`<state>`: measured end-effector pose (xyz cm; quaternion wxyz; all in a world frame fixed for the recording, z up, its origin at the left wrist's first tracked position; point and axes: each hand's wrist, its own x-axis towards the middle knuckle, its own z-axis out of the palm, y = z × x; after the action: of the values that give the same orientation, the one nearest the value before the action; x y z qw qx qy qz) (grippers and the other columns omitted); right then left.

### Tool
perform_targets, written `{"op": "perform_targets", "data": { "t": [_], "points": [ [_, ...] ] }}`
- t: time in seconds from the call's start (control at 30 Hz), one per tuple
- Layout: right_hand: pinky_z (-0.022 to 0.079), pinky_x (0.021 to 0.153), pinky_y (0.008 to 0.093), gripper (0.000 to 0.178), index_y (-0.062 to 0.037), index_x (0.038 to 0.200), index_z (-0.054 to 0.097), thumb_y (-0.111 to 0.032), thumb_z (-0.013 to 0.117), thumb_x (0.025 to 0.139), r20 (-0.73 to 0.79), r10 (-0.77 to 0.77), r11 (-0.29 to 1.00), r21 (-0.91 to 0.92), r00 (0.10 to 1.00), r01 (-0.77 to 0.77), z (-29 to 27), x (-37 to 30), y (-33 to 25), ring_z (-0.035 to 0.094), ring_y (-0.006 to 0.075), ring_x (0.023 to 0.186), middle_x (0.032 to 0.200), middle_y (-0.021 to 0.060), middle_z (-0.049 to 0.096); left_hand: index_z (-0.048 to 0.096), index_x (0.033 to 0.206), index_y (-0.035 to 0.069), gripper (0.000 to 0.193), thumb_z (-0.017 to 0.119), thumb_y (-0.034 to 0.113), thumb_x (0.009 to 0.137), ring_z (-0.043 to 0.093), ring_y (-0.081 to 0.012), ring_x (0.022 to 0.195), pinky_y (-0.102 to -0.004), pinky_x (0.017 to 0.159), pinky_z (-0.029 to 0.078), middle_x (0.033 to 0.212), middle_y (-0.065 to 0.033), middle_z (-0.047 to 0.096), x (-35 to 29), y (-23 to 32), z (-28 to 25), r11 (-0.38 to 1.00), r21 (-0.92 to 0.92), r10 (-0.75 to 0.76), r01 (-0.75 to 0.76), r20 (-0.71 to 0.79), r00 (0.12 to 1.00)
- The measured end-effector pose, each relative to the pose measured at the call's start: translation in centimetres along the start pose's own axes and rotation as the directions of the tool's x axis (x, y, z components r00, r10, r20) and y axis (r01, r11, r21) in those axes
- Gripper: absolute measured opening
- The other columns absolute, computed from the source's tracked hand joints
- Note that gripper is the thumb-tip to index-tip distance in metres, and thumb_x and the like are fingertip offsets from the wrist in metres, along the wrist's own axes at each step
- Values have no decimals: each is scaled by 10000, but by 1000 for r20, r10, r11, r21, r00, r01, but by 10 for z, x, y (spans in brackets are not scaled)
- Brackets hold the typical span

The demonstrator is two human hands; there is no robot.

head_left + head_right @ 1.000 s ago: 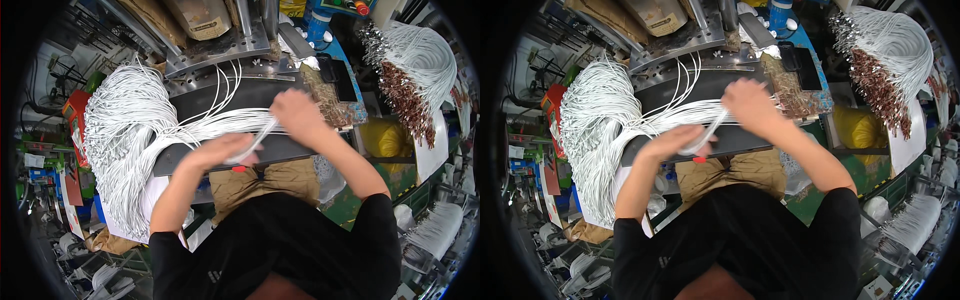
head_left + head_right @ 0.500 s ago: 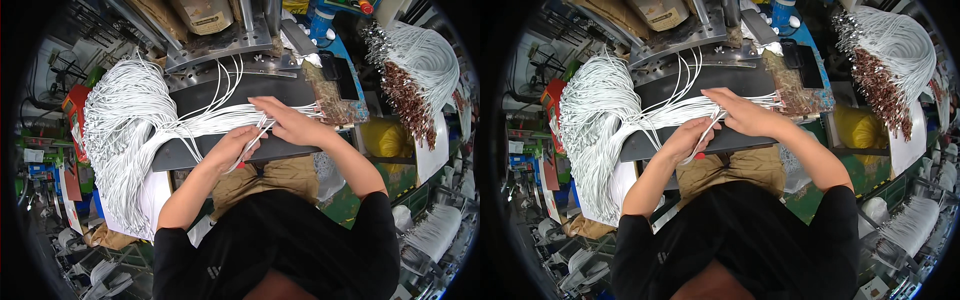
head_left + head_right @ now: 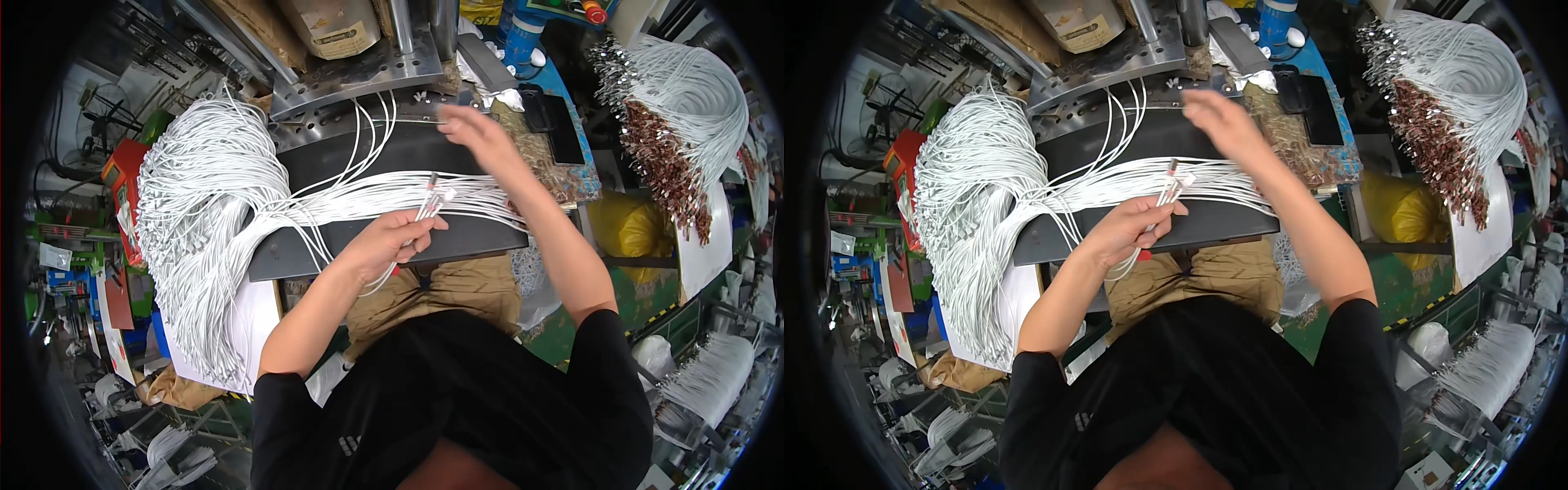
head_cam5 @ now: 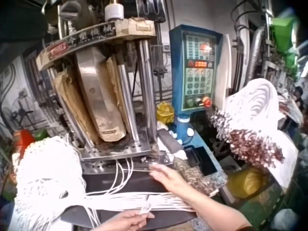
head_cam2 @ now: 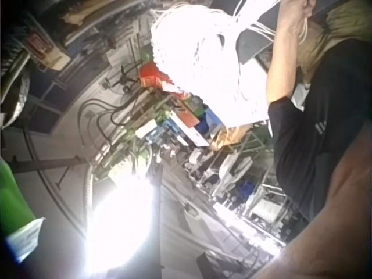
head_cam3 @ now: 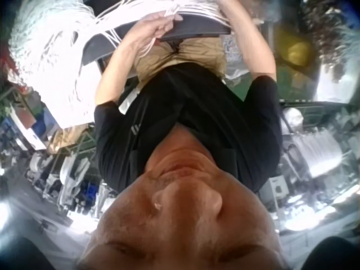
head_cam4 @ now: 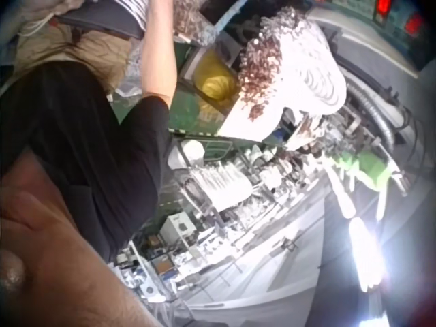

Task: Organizing and assembling bundles of white electrical wires into a template at a manual assembly station.

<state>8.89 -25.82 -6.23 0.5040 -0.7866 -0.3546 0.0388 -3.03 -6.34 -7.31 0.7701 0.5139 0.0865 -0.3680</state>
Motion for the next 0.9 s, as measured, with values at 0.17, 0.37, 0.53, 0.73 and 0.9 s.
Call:
{"op": "perform_targets", "data": {
  "t": [0.17, 0.37, 0.53, 0.73, 0.9],
  "points": [
    [501, 955, 366, 346, -50, 1277, 642, -217, 614, 976, 347, 49, 990, 111, 937, -93, 10, -13, 2, 648, 271, 1122, 1265, 156, 635, 630, 1201, -2, 264, 539, 191, 1044, 428, -73, 566, -206, 526, 311, 793, -20, 599, 19, 2, 10, 995, 90, 52, -47, -54, 997],
    [511, 860, 447, 326, -48, 1159, 680, -292, 660, 944, 198, 314, 922, -298, 928, -248, -11, -33, 2, 656, 344, 977, 1094, 169, 655, 625, 1223, -1, 268, 550, 176, 1037, 581, -116, 728, -231, 664, 465, 914, -65, 667, 50, 51, -17, 961, -83, 236, -265, -256, 937],
    [496, 839, 444, 295, -62, 1136, 689, -258, 689, 916, -123, -256, 839, -522, 959, 157, -17, -2, 34, 624, 361, 973, 1029, 165, 639, 627, 1225, 4, 278, 603, 182, 1012, 667, -158, 893, -273, 833, 546, 1033, -100, 701, 80, 53, -31, 949, -117, 252, -295, -285, 925],
    [485, 781, 408, 261, -68, 1097, 706, -253, 690, 913, -187, -260, 819, -562, 947, 114, -2, 16, 81, 601, 329, 897, 1011, 136, 647, 639, 1203, -3, 315, 667, 213, 976, 677, -150, 877, -279, 835, 559, 1015, -85, 705, 87, 38, -34, 959, -24, 263, -282, -299, 917],
    [483, 649, 351, 256, -63, 1101, 710, -254, 615, 960, -56, 375, 927, 35, 925, -374, -5, 19, 82, 604, 235, 672, 876, 86, 663, 693, 1101, 1, 279, 685, 242, 961, 624, -103, 740, -233, 700, 510, 854, -17, 665, 87, 40, -32, 971, 82, 239, -224, -286, 928]
  ]
}}
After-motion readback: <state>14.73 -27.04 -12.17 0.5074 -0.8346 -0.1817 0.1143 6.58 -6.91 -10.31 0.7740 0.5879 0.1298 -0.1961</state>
